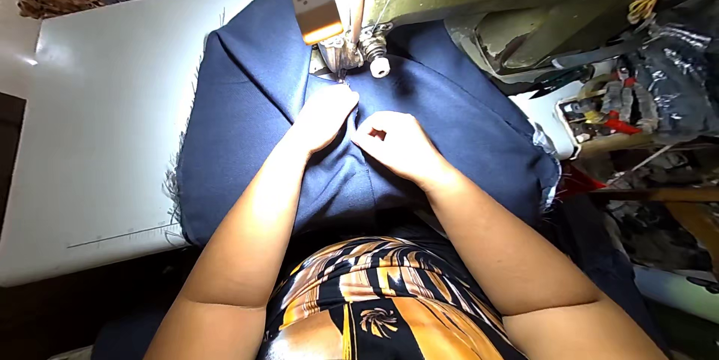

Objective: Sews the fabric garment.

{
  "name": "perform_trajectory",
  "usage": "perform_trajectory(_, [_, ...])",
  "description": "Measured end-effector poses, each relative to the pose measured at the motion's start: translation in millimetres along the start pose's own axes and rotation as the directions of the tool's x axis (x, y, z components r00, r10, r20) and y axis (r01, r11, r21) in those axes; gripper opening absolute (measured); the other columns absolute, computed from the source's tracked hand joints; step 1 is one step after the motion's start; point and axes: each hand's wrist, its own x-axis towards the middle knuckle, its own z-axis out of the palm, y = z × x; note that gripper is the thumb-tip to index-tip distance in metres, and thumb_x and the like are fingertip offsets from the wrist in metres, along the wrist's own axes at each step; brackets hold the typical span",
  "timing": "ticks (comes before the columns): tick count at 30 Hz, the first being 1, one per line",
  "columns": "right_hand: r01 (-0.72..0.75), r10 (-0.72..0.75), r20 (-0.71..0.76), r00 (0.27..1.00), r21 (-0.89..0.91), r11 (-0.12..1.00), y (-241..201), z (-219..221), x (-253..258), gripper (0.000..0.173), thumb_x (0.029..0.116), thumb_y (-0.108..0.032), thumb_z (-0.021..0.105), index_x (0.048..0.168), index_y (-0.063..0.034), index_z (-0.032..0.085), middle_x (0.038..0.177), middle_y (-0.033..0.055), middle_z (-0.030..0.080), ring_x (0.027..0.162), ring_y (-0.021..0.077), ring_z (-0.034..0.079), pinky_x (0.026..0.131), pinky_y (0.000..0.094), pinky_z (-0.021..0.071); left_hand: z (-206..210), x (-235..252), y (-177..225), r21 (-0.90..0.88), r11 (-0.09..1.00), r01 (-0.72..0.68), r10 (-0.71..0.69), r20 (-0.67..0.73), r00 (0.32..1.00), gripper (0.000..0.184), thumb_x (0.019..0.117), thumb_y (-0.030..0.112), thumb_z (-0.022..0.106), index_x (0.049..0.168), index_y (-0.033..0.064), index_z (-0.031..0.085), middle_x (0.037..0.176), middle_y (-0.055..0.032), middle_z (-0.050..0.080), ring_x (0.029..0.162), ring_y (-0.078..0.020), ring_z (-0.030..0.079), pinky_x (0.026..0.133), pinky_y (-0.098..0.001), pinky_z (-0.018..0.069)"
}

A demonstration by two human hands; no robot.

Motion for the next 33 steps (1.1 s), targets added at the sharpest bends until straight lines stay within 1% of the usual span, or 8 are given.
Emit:
perform_trajectory(5, [-0.026,0.024,0.015,1.0,0.1,0.995,0.7,-1.1,11.9,0.017,0.0917,-0.019,0.065,0.083,-0.0083,0.075,0.074,0.0001,0.068,0.068,0.0083,0.061,0.065,0.0328,0.0492,2.4,0.3,-7.5,-0.106,0.994,-0.026,0.023,-0.03,0.999,0.034,0.1059,0.017,0.047,0.078,0.0058,0.063,0.075,0.0004,0.056,0.077,-0.0048,0.056,0.073,-0.024,0.0455])
perform_trajectory(10, [0.001,0.001,-0.021,1.0,0.131,0.991,1.5,-2.2,23.5,0.016,0.0914,-0.015,0.067,0.086,-0.0035,0.076,0.077,0.0041,0.071,0.07,0.0074,0.064,0.067,0.0278,0.0524,2.0,-2.5,-10.0,-0.278,0.958,-0.062,0.056,-0.029,0.998,0.024,0.1012,0.01,0.045,0.087,0.004,0.064,0.084,0.0025,0.061,0.086,0.0014,0.059,0.081,-0.0186,0.0481])
perform_trajectory(13, [-0.001,0.008,-0.046,0.999,0.156,0.988,4.5,-2.9,27.6,0.014,0.0922,-0.013,0.067,0.086,-0.0033,0.075,0.078,0.003,0.07,0.07,0.0034,0.062,0.067,0.022,0.0508,-0.3,-2.4,-13.1,-0.232,0.968,-0.094,0.091,-0.023,0.996,0.02,0.0937,0.005,0.046,0.088,0.0014,0.065,0.09,-0.0039,0.065,0.091,-0.0052,0.061,0.084,-0.024,0.0487])
perform_trajectory(16, [-0.01,0.024,-0.077,0.997,0.171,0.985,9.2,-0.5,29.7,0.014,0.0923,-0.014,0.067,0.086,-0.0045,0.075,0.078,0.0001,0.069,0.069,-0.0009,0.059,0.066,0.0182,0.0487,0.1,-3.0,-14.3,-0.142,0.986,-0.086,0.083,-0.03,0.996,0.02,0.0966,0.006,0.049,0.094,-0.0006,0.068,0.094,-0.0087,0.067,0.093,-0.0101,0.063,0.085,-0.0271,0.05])
perform_trajectory(19, [0.012,0.007,-0.121,0.993,0.152,0.988,13.7,4.1,30.0,0.015,0.0926,-0.015,0.067,0.087,-0.0036,0.075,0.078,0.0006,0.069,0.068,-0.0015,0.058,0.065,0.0171,0.0475,-0.4,-2.7,-14.1,-0.1,0.992,-0.072,0.07,-0.028,0.997,0.02,0.0995,0.009,0.051,0.097,0.0008,0.068,0.093,-0.0084,0.067,0.092,-0.011,0.064,0.084,-0.0284,0.0504])
perform_trajectory(23, [0.028,-0.008,-0.157,0.987,0.127,0.991,17.7,7.9,29.4,0.016,0.0932,-0.016,0.067,0.087,-0.0027,0.073,0.079,0.0024,0.068,0.069,-0.0002,0.058,0.065,0.0166,0.0473,-4.1,-0.8,-15.7,-0.119,0.992,-0.042,0.044,0.011,0.999,0.025,0.1031,0.014,0.049,0.107,0.0034,0.072,0.103,-0.007,0.072,0.103,-0.0087,0.066,0.094,-0.028,0.0512])
perform_trajectory(27, [0.016,-0.001,-0.145,0.989,0.105,0.994,17.4,7.5,30.1,0.015,0.0937,-0.015,0.066,0.09,-0.0033,0.075,0.082,0.0032,0.07,0.071,0.0006,0.059,0.067,0.0172,0.0478,-6.8,1.0,-15.9,-0.092,0.996,-0.013,0.016,0.035,0.999,0.023,0.102,0.015,0.05,0.098,0.0022,0.069,0.093,-0.0064,0.067,0.09,-0.0085,0.062,0.083,-0.0273,0.0497])
perform_trajectory(33, [0.008,0.005,-0.125,0.992,0.101,0.995,15.6,6.7,30.7,0.016,0.0951,-0.013,0.064,0.091,-0.0019,0.075,0.084,0.0052,0.07,0.073,0.0026,0.061,0.069,0.0192,0.0493,-14.1,3.8,-12.6,-0.083,0.996,0.044,-0.035,0.112,0.993,0.024,0.1036,0.018,0.051,0.099,0.0029,0.068,0.094,-0.0059,0.067,0.09,-0.008,0.062,0.082,-0.0282,0.0494])
